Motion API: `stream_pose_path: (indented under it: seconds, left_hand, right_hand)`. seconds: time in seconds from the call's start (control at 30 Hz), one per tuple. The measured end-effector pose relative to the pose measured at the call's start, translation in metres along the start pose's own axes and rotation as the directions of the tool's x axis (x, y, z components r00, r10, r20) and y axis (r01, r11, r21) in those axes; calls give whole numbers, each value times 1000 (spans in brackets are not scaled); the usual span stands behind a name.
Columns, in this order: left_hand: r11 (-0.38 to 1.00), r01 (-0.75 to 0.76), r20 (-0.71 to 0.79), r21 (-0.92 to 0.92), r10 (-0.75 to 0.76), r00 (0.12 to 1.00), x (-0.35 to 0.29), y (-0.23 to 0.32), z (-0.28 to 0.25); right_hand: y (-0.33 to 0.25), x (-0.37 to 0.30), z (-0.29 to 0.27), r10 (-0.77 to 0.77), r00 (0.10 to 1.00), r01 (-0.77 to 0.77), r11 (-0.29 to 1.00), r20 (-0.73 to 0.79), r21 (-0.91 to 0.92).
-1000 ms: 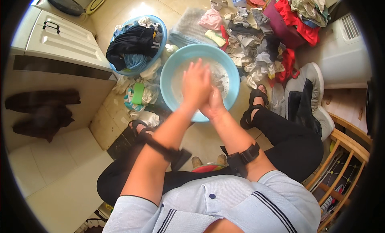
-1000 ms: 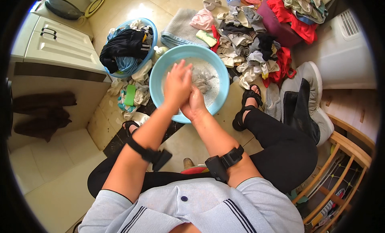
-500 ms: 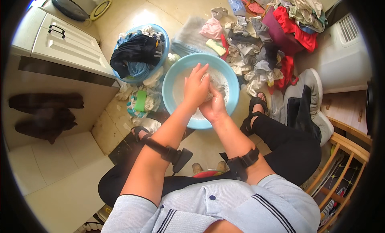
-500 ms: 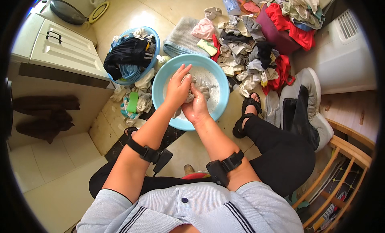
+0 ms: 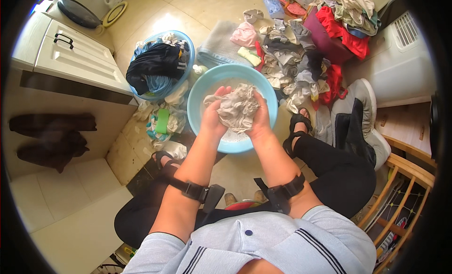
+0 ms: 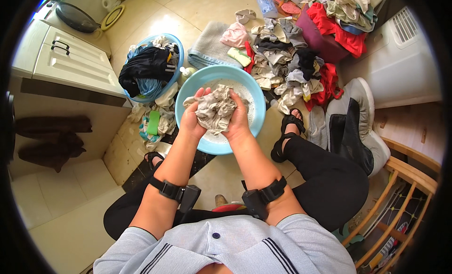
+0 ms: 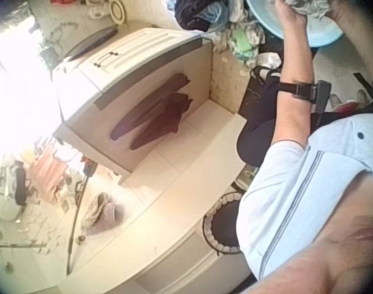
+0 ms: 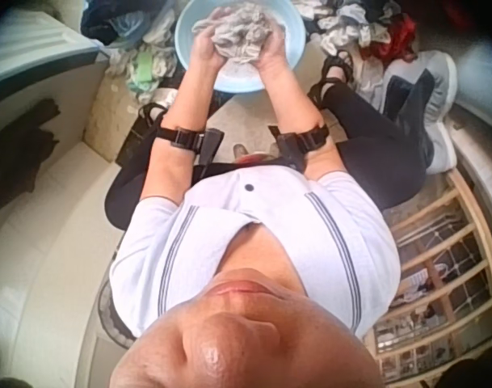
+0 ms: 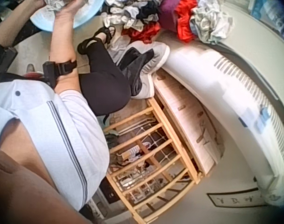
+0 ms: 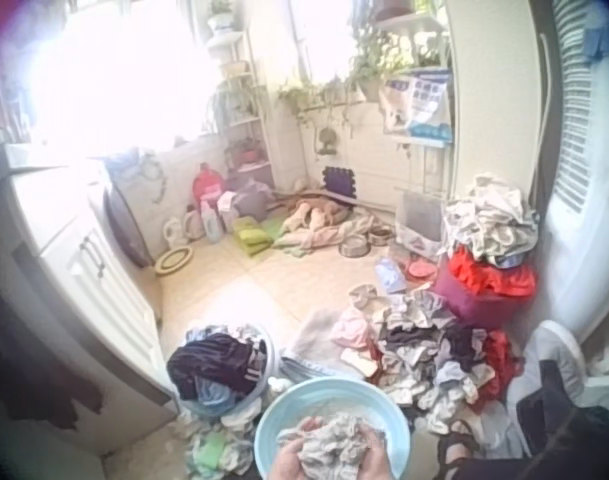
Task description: Hand-washing various items of clothing in a basin on the floor using soap.
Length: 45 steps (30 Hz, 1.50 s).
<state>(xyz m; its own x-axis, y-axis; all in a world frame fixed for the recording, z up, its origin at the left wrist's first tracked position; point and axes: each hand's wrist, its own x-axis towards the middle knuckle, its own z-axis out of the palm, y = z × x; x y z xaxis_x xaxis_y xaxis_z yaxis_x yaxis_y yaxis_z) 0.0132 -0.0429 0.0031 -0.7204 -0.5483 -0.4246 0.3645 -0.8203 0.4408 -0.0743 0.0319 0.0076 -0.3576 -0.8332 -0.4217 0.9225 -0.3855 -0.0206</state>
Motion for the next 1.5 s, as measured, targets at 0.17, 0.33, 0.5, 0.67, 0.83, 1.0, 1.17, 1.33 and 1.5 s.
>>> stream_pose_path:
  seconds: [0.17,0.33,0.5,0.67,0.83,1.0,1.17,1.33,1.5]
  left_hand:
    - [255,-572,518,780,252,818,-31,-15,10]
    - [-361,-346,463,866,320,826,-2,-8,43]
    - [-236,-503,555,831,418,719,9,-14,18]
    - [-345,-512,609,787,297,735,-20,-27,32]
    - [57,-194,155,979,405,901,42,15,22]
    - [61,-423,392,904,276,878,-25,-27,16]
    - [-188,-340,385,921,323,864,-22,-28,15]
    - [75,-279,230,957,387,893,3,8,12]
    - [-31,-506,473,862,410,780,-51,-37,21]
  right_hand:
    - [-10,5,-13,1,998,-11,991,-70,-136]
    - [24,-12,-6,6,1000,-14,940,-25,-342]
    - [16,-9,5,-89,996,91,966,22,-240]
    - [14,-7,-18,-72,991,105,941,112,-321]
    - [39,-12,-2,-13,997,27,978,73,-207]
    - [14,0,-14,-137,988,110,948,-70,-299]
    - [38,-7,-35,-68,989,101,960,132,-259]
    - [48,-19,4,-1,999,-11,962,-46,-274]
    - [19,-11,-8,-30,990,-4,970,-135,-245]
